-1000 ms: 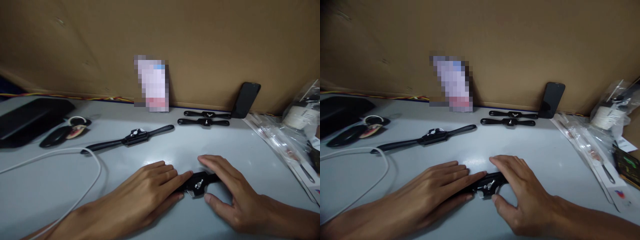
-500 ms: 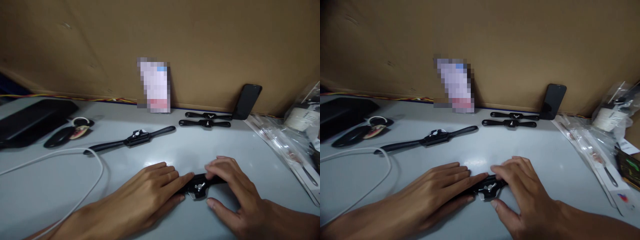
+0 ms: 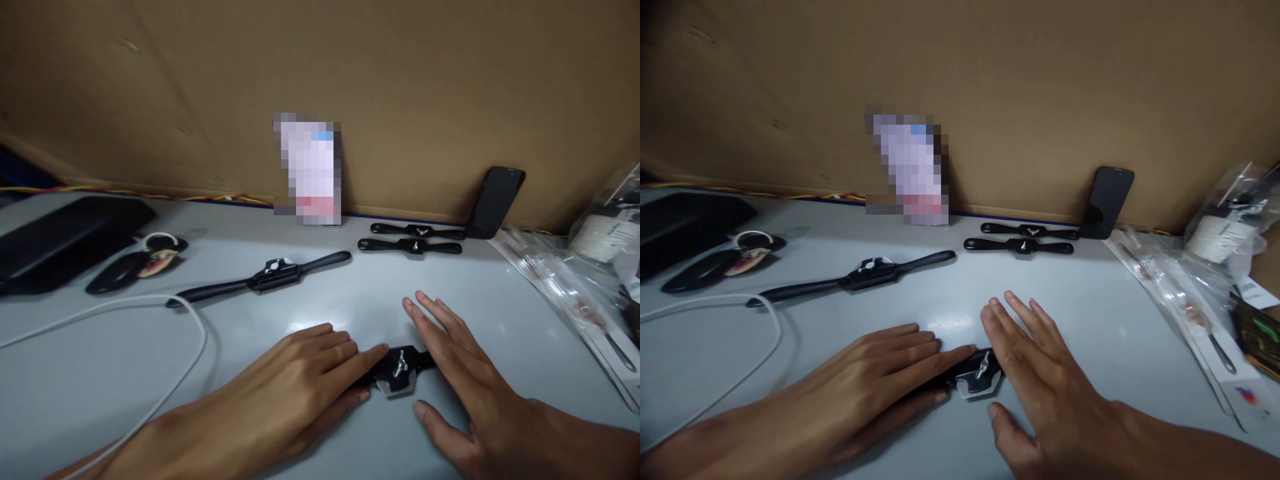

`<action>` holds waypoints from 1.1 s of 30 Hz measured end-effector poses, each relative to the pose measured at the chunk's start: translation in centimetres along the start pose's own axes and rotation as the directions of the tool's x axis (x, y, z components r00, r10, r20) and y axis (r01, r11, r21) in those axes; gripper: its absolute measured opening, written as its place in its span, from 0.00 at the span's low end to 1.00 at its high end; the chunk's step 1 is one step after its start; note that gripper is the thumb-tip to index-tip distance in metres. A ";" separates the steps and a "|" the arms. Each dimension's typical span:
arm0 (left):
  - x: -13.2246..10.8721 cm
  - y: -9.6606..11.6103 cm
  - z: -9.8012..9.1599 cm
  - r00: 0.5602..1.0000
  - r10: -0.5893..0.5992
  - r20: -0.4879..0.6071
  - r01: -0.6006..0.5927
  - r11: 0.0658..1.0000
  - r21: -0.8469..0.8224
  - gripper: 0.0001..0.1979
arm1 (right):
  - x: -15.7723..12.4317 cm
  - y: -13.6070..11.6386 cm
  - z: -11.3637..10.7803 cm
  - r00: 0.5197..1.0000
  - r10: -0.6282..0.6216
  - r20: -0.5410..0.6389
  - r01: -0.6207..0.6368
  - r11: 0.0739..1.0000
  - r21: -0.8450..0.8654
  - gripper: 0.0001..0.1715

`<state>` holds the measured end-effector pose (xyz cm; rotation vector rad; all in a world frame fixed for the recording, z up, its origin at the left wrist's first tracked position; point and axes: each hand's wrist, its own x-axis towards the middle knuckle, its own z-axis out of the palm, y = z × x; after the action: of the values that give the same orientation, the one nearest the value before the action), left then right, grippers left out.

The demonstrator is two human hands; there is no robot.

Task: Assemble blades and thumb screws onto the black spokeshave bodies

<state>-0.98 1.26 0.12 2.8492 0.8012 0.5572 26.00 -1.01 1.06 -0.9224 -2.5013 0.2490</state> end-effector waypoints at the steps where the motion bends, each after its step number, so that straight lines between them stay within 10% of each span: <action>1: 0.0 0.0 0.0 1.000 0.000 -0.002 0.000 1.000 -0.001 0.21 | 0.0 0.0 0.0 1.000 -0.015 0.012 0.015 1.000 -0.004 0.49; 11: 0.4 0.3 -0.2 0.995 -0.086 -0.054 0.078 0.988 -0.137 0.10 | 0.6 0.3 0.2 0.918 -0.391 -0.071 0.377 0.913 -0.158 0.15; 22: -0.1 0.2 0.3 0.988 -0.115 -0.102 0.115 0.993 -0.008 0.13 | 0.9 0.5 0.6 0.844 -0.529 -0.090 0.510 0.843 -0.170 0.18; 33: 0.2 1.0 0.2 0.991 0.018 -0.134 -0.014 0.999 0.033 0.21 | 1.1 0.1 0.1 0.922 -0.369 -0.118 0.338 0.915 -0.221 0.19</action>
<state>-0.34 0.52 0.22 2.8748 0.8156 0.7512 25.27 -0.20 1.39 -0.5152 -2.5163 -0.1869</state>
